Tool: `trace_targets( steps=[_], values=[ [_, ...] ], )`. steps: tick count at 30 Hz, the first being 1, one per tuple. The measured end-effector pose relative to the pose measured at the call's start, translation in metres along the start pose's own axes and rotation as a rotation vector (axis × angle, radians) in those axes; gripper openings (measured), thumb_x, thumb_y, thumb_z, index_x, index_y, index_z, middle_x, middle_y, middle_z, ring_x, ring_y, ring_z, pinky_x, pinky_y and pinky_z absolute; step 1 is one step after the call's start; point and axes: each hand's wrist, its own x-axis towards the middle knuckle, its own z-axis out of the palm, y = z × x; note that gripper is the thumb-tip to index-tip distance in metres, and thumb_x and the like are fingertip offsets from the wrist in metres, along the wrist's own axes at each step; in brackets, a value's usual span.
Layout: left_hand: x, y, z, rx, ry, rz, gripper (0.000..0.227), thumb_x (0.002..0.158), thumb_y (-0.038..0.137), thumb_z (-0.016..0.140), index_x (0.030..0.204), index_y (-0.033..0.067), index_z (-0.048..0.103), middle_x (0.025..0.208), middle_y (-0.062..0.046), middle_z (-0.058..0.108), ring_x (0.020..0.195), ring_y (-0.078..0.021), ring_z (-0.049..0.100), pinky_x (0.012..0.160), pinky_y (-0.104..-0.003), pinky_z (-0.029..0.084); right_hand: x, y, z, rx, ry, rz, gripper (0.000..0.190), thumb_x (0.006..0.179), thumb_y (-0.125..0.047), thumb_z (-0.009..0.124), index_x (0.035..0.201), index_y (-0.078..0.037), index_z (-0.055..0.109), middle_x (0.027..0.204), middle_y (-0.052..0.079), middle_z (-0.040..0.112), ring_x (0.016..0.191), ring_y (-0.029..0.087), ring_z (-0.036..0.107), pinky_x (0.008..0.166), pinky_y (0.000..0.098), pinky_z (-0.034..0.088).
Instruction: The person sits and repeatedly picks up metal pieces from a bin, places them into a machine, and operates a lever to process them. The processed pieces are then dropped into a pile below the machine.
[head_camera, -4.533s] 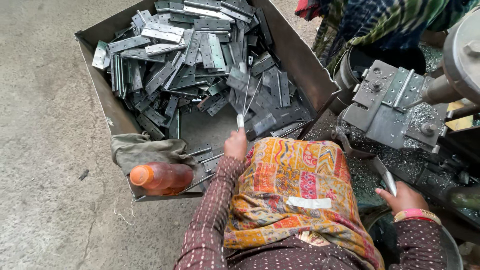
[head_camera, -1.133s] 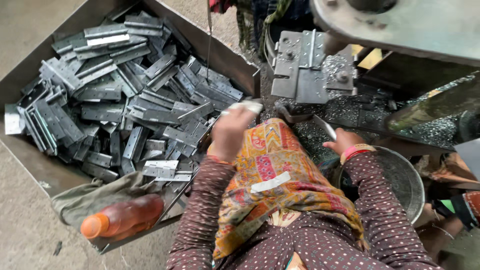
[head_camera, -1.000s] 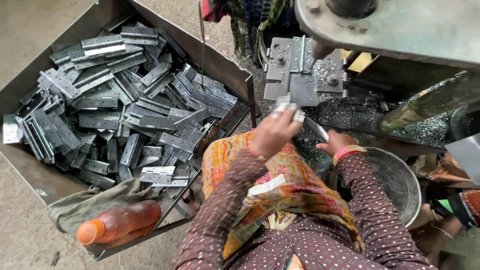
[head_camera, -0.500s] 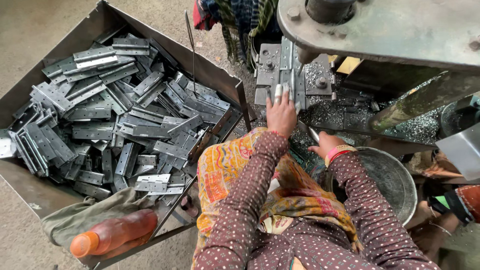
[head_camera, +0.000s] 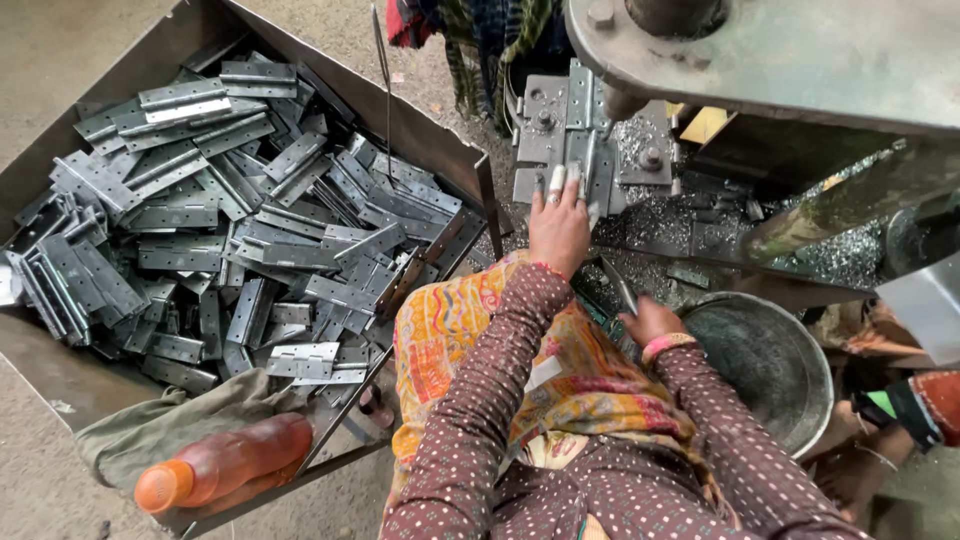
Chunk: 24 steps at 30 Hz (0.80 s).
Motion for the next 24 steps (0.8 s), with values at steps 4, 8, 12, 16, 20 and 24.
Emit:
trace_targets(
  steps=[4, 8, 12, 16, 20, 24],
  values=[
    [0.02, 0.001, 0.011, 0.097, 0.076, -0.002, 0.038, 0.101, 0.033, 0.049, 0.107, 0.0036, 0.073, 0.146, -0.019, 0.055, 0.135, -0.0352, 0.054, 0.113, -0.058, 0.037, 0.03, -0.019, -0.066, -0.155, -0.149, -0.016, 0.051, 0.089, -0.047, 0.074, 0.109, -0.002, 0.063, 0.094, 0.023, 0.075, 0.086, 0.039, 0.075, 0.08, 0.0489, 0.059],
    [0.043, 0.004, 0.022, 0.115, -0.033, -0.041, 0.04, 0.105, 0.032, 0.047, 0.116, 0.0024, 0.072, 0.144, -0.018, 0.057, 0.127, -0.0345, 0.058, 0.117, -0.058, 0.036, 0.018, -0.02, -0.062, -0.086, -0.164, 0.079, 0.05, 0.09, -0.047, 0.072, 0.109, -0.002, 0.064, 0.094, 0.022, 0.074, 0.082, 0.038, 0.076, 0.078, 0.0492, 0.06],
    [0.045, 0.001, 0.019, 0.083, 0.086, -0.028, 0.041, 0.103, 0.034, 0.049, 0.112, 0.0022, 0.073, 0.139, -0.018, 0.059, 0.127, -0.0341, 0.061, 0.115, -0.057, 0.037, 0.003, 0.003, -0.007, -0.006, 0.043, -0.023, 0.048, 0.094, -0.048, 0.068, 0.104, -0.002, 0.065, 0.088, 0.024, 0.073, 0.083, 0.041, 0.073, 0.078, 0.0505, 0.058],
    [0.025, -0.004, 0.012, 0.025, -0.067, -0.049, 0.035, 0.103, 0.026, 0.048, 0.112, 0.004, 0.074, 0.146, -0.017, 0.056, 0.114, -0.0326, 0.065, 0.119, -0.057, 0.035, 0.011, 0.006, 0.02, -0.008, 0.02, 0.007, 0.043, 0.092, -0.043, 0.07, 0.106, -0.003, 0.066, 0.088, 0.024, 0.073, 0.084, 0.044, 0.072, 0.076, 0.0529, 0.057],
    [0.028, 0.0, 0.015, 0.056, -0.014, -0.032, 0.033, 0.098, 0.019, 0.049, 0.114, 0.0035, 0.074, 0.149, -0.018, 0.055, 0.126, -0.0334, 0.059, 0.118, -0.056, 0.036, 0.035, 0.012, -0.023, -0.124, -0.076, 0.004, 0.052, 0.086, -0.046, 0.077, 0.11, -0.002, 0.064, 0.091, 0.024, 0.074, 0.084, 0.043, 0.075, 0.077, 0.0507, 0.059],
    [0.028, 0.001, 0.021, 0.056, 0.012, -0.036, 0.032, 0.096, 0.019, 0.05, 0.11, 0.0038, 0.075, 0.146, -0.018, 0.057, 0.136, -0.0344, 0.053, 0.115, -0.056, 0.037, 0.023, 0.01, -0.021, -0.085, -0.1, 0.027, 0.049, 0.089, -0.049, 0.073, 0.106, -0.004, 0.066, 0.094, 0.023, 0.074, 0.087, 0.042, 0.074, 0.077, 0.0509, 0.059]
  ],
)
